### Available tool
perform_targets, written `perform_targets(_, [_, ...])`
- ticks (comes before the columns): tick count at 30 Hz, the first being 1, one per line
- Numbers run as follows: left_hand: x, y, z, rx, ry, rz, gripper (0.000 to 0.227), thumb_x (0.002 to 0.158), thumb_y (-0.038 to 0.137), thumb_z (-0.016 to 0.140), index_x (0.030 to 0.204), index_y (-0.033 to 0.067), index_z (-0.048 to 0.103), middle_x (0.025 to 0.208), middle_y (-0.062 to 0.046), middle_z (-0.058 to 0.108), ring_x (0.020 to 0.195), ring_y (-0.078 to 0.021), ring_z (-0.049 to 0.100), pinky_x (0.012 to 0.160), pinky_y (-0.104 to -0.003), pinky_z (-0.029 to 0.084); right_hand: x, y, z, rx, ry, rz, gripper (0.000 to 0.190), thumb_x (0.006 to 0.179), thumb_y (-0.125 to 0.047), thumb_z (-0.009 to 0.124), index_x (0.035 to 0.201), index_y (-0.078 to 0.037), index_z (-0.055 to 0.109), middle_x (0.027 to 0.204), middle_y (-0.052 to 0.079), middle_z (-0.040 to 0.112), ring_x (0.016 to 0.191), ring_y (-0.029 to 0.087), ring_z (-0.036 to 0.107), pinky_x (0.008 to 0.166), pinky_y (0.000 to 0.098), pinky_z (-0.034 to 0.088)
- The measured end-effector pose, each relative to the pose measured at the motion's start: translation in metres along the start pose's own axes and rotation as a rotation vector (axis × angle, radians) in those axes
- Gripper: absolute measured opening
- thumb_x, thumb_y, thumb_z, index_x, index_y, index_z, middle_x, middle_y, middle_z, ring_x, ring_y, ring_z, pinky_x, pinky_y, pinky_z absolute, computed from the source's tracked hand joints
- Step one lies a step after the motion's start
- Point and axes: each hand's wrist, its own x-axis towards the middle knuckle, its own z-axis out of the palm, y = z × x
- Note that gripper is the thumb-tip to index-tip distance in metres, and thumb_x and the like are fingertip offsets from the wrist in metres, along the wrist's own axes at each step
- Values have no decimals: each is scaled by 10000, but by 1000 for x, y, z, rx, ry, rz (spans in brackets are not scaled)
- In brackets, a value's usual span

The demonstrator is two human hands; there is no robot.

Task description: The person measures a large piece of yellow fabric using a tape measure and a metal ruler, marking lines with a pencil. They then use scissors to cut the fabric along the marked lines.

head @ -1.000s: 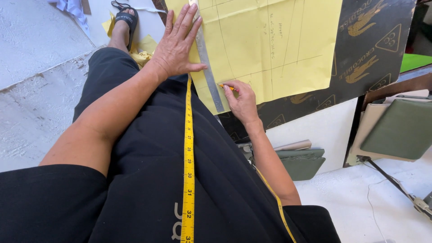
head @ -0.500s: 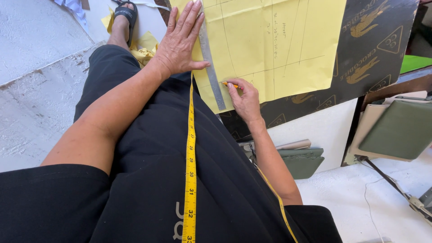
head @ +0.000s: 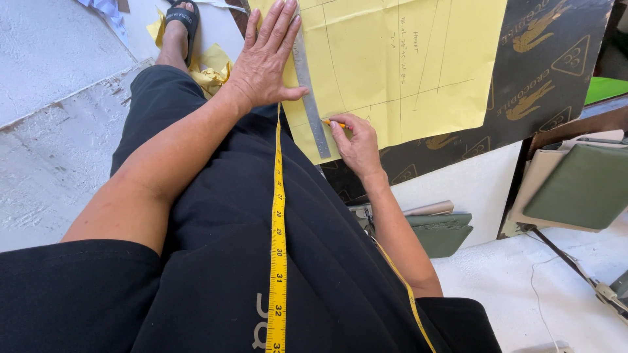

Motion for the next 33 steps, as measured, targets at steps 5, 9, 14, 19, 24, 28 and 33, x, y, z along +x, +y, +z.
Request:
perform_targets(5, [1, 0, -1, -8, -20, -14, 1168, 907, 673, 646, 1673, -65, 165, 1708, -233, 62, 1577, -411, 33, 1247, -594, -21, 3, -2, -2, -56, -43, 5, 180, 1005, -180, 625, 1037, -62, 757, 1012, 57, 774, 959, 220, 717, 864, 359, 540])
perform_targets(9, [2, 2, -3, -7, -45, -31, 1152, 926, 669, 630, 1681, -57, 149, 1707, -226, 37, 1576, -398, 7, 1253, -591, -28, 12, -12, -8, -71, -114, 99, 202, 1003, -201, 627, 1033, -59, 767, 1000, 62, 779, 949, 211, 721, 820, 332, 563])
perform_targets(14, [4, 4, -4, 2, -97, -77, 1181, 902, 686, 598, 1683, -50, 104, 1712, -213, -17, 1586, -379, -37, 1265, -564, -56, 55, -19, -9, -235, -297, 138, 228, 982, -218, 584, 967, -83, 767, 798, 50, 753, 669, 198, 657, 637, 363, 485])
perform_targets(19, [6, -1, 8, 35, -86, -72, 1185, 899, 747, 489, 1680, -60, 110, 1712, -220, -19, 1583, -375, -48, 1258, -565, -66, 167, -20, 4, -239, -99, -89, 281, 998, -208, 580, 764, -66, 646, 647, 71, 641, 568, 213, 587, 566, 420, 421])
perform_targets(24, [5, -2, 8, 92, -103, -62, 1198, 883, 752, 535, 1686, -31, 113, 1721, -190, -31, 1589, -353, -58, 1264, -553, -69, 209, -79, -18, 8, 211, -136, 363, 1029, -195, 562, 685, -107, 485, 562, 1, 457, 520, 126, 403, 533, 363, 308])
perform_targets(28, [7, -21, 12, 198, -36, 30, 1117, 932, 791, 491, 1662, -20, 251, 1724, -182, 56, 1583, -331, 40, 1236, -522, 34, 175, -80, -29, 226, 421, -100, 170, 1043, -184, 484, 885, -131, 521, 724, -15, 478, 622, 95, 388, 581, 279, 324])
perform_targets(33, [29, -59, -25, 168, 102, 320, 645, 952, 434, 696, 1465, 76, 541, 1541, -165, 465, 1452, -367, 373, 1081, -608, 262, 32, -18, 37, -171, 419, 60, 186, 927, -45, 580, 1101, -34, 644, 980, 135, 597, 895, 316, 622, 795, 429, 515])
